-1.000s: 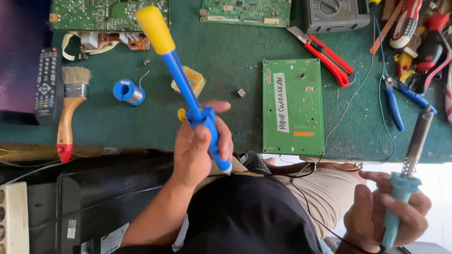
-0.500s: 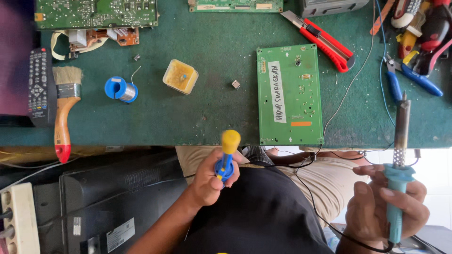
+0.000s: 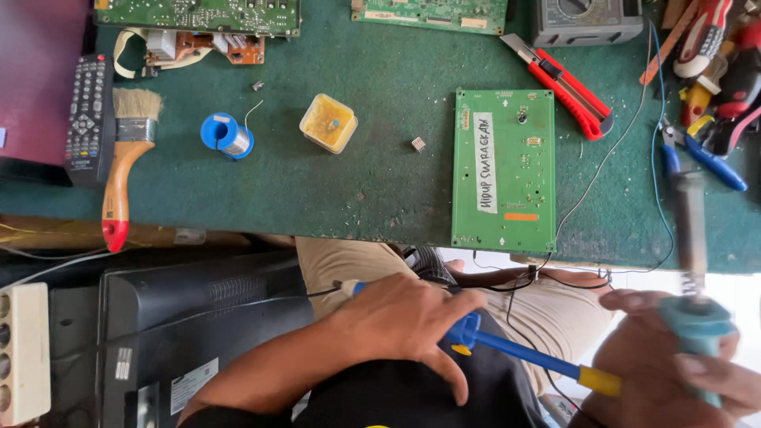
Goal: The person uses a soldering iron and a hot air gun to work on a green circuit board. They apply heat to specific components on the board, flip it over to access the other side, and continue soldering while handling solder wire.
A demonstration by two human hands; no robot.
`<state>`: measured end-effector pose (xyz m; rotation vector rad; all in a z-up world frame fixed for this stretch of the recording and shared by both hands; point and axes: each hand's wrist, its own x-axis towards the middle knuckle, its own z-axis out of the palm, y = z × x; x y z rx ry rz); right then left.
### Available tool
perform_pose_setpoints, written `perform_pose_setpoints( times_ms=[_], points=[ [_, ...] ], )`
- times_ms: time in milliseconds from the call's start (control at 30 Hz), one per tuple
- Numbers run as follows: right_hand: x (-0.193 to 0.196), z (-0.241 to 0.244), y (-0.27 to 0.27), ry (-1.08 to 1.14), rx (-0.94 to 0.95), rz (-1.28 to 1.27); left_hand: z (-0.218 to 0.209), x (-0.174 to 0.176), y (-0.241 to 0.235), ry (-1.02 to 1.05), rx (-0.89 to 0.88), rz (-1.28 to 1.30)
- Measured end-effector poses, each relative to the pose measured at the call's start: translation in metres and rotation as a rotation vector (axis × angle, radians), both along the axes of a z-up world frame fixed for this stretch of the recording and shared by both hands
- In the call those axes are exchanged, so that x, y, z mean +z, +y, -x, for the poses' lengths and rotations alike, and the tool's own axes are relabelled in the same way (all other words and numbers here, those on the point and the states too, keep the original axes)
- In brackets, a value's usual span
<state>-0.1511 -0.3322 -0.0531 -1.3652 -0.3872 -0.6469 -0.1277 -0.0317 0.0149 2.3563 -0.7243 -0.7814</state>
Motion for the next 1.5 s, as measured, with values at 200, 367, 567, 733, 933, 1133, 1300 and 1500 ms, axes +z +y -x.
perform_pose_setpoints(
  times_ms=[200,367,567,733,933,1133,1300,1500],
  points=[
    [0.066,0.014,0.07,0.167,0.132,0.151,-0.005,0.009,-0.038,-0.484,-0.142,0.132],
    [0.066,0.018,0.063,0.254,0.055,0.339,-0.011,0.026,-0.042,-0.158,-0.206,0.138],
    [0.019,-0.036,0.024,0.193,-0.269,-0.027,-0.051,0.019,0.031,-0.118,0.166,-0.032],
    [-0.014,-0.035,0.045,0.04,-0.114,0.223,-0.103,-0.025,0.048,-0.504,0.448,0.011],
    [-0.035,-0.039,0.058,0.143,-0.278,0.538,-0.134,-0.03,0.04,-0.478,0.559,-0.072],
    [-0.021,-0.044,0.052,0.043,-0.272,0.527,-0.15,-0.028,0.068,-0.619,0.794,-0.084],
    [-0.033,-0.04,0.048,0.093,-0.28,0.45,-0.154,-0.024,0.05,-0.533,0.738,0.167],
    [-0.025,-0.028,0.068,0.026,-0.339,0.413,-0.194,-0.06,0.019,-0.292,0.614,0.315]
  ],
)
